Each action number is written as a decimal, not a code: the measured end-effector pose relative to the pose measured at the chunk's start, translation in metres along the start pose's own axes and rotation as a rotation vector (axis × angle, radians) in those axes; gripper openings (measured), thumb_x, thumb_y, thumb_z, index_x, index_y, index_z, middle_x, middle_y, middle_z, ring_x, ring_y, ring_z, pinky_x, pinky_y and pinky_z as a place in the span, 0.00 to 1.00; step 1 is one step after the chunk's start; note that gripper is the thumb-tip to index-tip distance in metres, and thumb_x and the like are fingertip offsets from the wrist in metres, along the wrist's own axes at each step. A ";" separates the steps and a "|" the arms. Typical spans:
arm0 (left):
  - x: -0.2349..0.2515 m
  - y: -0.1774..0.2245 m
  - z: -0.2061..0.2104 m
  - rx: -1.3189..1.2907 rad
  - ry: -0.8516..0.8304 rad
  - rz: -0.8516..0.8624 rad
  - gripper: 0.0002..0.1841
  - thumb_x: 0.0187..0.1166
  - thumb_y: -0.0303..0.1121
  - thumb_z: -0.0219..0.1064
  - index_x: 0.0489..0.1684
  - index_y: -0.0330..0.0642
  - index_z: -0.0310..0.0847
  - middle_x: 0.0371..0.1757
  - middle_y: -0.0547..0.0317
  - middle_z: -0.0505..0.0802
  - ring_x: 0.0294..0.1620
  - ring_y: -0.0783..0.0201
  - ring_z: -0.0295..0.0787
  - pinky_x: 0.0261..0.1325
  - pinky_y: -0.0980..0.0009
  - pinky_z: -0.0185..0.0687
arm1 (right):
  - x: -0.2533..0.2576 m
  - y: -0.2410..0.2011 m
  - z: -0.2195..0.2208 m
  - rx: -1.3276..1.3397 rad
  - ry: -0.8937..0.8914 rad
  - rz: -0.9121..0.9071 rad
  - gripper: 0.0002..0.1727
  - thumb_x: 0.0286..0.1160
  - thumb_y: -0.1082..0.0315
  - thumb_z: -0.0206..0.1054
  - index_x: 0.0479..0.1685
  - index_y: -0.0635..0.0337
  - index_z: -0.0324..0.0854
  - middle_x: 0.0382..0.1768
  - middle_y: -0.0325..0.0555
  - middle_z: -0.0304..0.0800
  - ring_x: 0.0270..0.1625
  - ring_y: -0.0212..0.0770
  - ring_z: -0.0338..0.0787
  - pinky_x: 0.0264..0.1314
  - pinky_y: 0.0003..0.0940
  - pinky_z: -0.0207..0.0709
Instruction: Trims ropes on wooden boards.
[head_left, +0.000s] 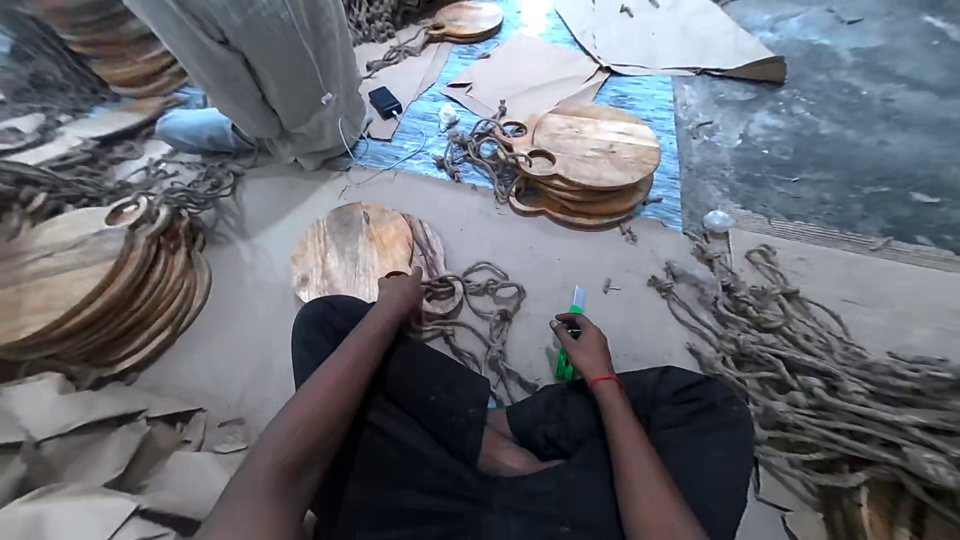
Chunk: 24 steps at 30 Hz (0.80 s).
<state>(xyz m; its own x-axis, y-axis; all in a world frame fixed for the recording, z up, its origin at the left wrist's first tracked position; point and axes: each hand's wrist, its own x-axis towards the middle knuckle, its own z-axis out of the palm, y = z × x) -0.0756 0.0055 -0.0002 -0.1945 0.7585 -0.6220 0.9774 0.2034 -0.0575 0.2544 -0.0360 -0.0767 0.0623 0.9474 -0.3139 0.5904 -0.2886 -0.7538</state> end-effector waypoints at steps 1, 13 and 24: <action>0.005 0.004 0.004 0.030 0.013 0.003 0.31 0.83 0.32 0.65 0.86 0.44 0.61 0.62 0.34 0.90 0.66 0.33 0.86 0.65 0.33 0.77 | -0.001 0.000 -0.001 0.013 -0.001 -0.002 0.16 0.83 0.62 0.70 0.61 0.63 0.85 0.47 0.54 0.93 0.45 0.50 0.91 0.53 0.53 0.83; -0.033 -0.018 -0.031 -0.395 0.806 0.361 0.25 0.73 0.22 0.71 0.72 0.38 0.78 0.50 0.35 0.93 0.48 0.33 0.92 0.46 0.33 0.84 | -0.017 -0.077 0.037 0.263 -0.027 -0.299 0.50 0.60 0.59 0.85 0.85 0.66 0.64 0.79 0.62 0.74 0.79 0.57 0.77 0.79 0.56 0.73; -0.021 -0.020 -0.033 -0.500 0.696 0.227 0.30 0.73 0.25 0.72 0.79 0.40 0.74 0.59 0.37 0.92 0.58 0.36 0.91 0.59 0.34 0.83 | -0.003 -0.094 0.111 -0.437 -0.236 -0.200 0.25 0.80 0.72 0.63 0.77 0.63 0.78 0.75 0.62 0.80 0.79 0.60 0.78 0.83 0.54 0.68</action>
<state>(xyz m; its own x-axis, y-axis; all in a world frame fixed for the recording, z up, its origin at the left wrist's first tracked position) -0.0935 0.0061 0.0398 -0.1659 0.9850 0.0481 0.8797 0.1258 0.4585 0.1091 -0.0274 -0.0686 -0.2393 0.9064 -0.3480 0.8553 0.0271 -0.5174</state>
